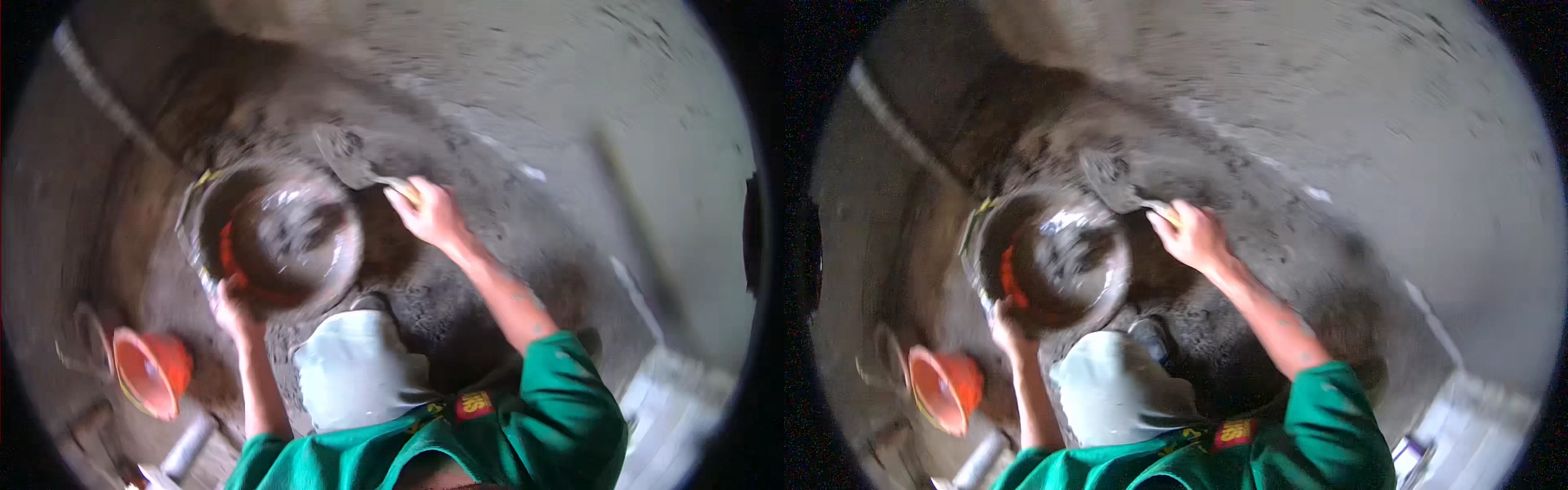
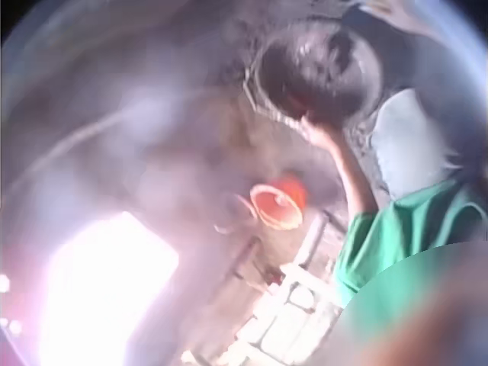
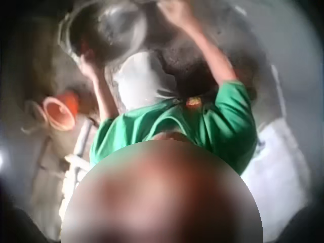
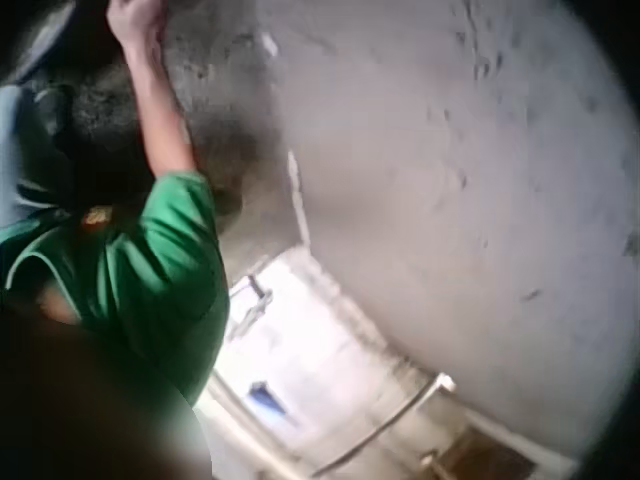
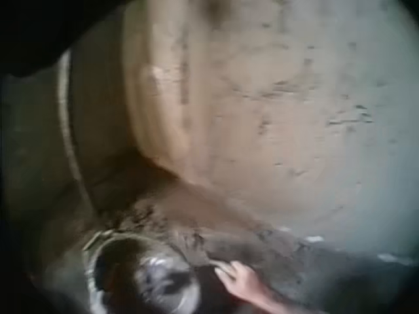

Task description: The person applies plaster mix from a bucket onto a concrete wall using a trowel.

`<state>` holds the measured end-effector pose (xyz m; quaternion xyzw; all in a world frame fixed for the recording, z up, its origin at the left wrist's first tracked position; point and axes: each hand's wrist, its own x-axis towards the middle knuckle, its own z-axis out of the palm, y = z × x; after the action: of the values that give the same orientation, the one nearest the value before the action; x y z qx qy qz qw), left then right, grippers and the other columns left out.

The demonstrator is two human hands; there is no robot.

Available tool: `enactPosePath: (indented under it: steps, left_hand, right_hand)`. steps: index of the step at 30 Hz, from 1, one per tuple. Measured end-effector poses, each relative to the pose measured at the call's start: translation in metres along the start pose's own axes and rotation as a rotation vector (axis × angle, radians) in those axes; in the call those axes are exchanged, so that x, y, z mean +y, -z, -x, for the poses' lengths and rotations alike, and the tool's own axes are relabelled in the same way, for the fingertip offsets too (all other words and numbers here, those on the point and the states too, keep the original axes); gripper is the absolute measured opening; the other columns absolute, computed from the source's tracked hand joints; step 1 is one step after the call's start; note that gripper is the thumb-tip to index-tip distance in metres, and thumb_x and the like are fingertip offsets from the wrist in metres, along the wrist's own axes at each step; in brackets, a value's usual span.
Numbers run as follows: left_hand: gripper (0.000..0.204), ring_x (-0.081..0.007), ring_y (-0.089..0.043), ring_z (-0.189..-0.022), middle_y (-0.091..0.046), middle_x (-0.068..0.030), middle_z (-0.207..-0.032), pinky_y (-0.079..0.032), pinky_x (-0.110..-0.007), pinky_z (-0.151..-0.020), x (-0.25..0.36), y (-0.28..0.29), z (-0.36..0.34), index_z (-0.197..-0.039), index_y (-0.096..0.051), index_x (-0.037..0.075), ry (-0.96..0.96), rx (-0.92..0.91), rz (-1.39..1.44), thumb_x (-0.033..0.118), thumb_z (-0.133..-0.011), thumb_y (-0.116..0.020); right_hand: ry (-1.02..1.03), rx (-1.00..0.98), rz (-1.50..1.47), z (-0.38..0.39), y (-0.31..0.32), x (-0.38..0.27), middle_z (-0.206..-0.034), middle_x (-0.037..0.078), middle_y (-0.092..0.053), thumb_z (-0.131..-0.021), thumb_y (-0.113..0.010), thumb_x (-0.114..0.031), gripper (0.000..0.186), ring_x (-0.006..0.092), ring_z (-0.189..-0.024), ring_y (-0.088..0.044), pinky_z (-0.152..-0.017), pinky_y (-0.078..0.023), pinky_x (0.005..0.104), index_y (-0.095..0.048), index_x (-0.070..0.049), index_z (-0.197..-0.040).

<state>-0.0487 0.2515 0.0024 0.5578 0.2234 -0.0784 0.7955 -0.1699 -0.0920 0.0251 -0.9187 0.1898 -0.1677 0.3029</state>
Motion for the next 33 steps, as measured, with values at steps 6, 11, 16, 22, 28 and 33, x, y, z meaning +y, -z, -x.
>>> enactPosePath:
  steps: [6, 11, 16, 22, 28, 33]
  left_hand:
    - [0.022, -0.0209, -0.06, -0.076, -0.06, -0.0047, -0.085, -0.051, -0.037, -0.072, -0.006, 0.111, -0.006, -0.095, -0.06, 0.007, 0.058, -0.01, -0.125, 0.02, -0.078, -0.057]
    - [0.024, -0.023, -0.057, -0.087, -0.054, -0.0057, -0.095, -0.049, -0.039, -0.077, -0.012, 0.165, -0.02, -0.092, -0.056, 0.009, -0.167, -0.182, -0.265, 0.027, -0.075, -0.055]
    - [0.025, -0.0227, -0.055, -0.088, -0.053, -0.0056, -0.095, -0.047, -0.037, -0.077, -0.01, 0.17, -0.025, -0.092, -0.055, 0.01, -0.125, -0.18, -0.334, 0.03, -0.076, -0.053]
    - [0.031, -0.0234, -0.056, -0.09, -0.057, -0.0067, -0.097, -0.045, -0.041, -0.082, -0.003, 0.169, -0.036, -0.1, -0.056, 0.009, -0.147, -0.133, -0.432, 0.031, -0.079, -0.052]
    - [0.057, -0.0233, -0.039, -0.125, -0.038, -0.0084, -0.139, -0.033, -0.038, -0.101, 0.013, 0.184, 0.019, -0.135, -0.04, 0.021, -0.049, 0.129, -0.412, 0.05, -0.088, -0.049]
    - [0.052, -0.0192, -0.048, -0.113, -0.04, -0.0099, -0.135, -0.043, -0.031, -0.084, 0.026, 0.295, 0.204, -0.134, -0.043, 0.014, -0.519, -0.021, -1.078, 0.037, -0.09, -0.057]
  right_hand:
    - [-0.906, -0.114, -1.282, -0.018, -0.085, 0.061, -0.056, 0.004, -0.053, -0.088, -0.058, -0.05, 0.045, 0.0151, -0.044, -0.051, -0.042, -0.043, 0.0302, -0.052, -0.009, -0.073]
    - [-0.979, 0.058, -1.303, 0.087, -0.055, 0.146, -0.054, 0.0, -0.05, -0.089, -0.058, -0.043, 0.04, 0.0127, -0.042, -0.046, -0.042, -0.041, 0.0271, -0.053, -0.011, -0.067]
    - [-1.312, 0.144, -0.924, 0.204, 0.046, 0.211, -0.054, -0.002, -0.047, -0.087, -0.059, -0.052, 0.044, 0.0099, -0.041, -0.043, -0.04, -0.038, 0.0257, -0.05, -0.013, -0.069]
    - [-0.631, -0.6, 0.397, 0.271, 0.098, 0.192, -0.057, 0.007, -0.055, -0.091, -0.05, -0.049, 0.045, 0.0217, -0.048, -0.055, -0.044, -0.046, 0.0378, -0.059, -0.007, -0.078]
    - [-0.513, -0.083, 0.57, 0.224, 0.129, 0.283, -0.068, 0.02, -0.064, -0.088, -0.045, -0.06, 0.057, 0.0353, -0.065, -0.065, -0.056, -0.053, 0.0452, -0.067, -0.009, -0.078]
    - [-0.578, -0.108, 0.472, 0.209, 0.142, 0.291, -0.086, 0.017, -0.067, -0.086, -0.051, -0.055, 0.042, 0.0377, -0.082, -0.063, -0.07, -0.05, 0.0498, -0.068, -0.015, -0.087]
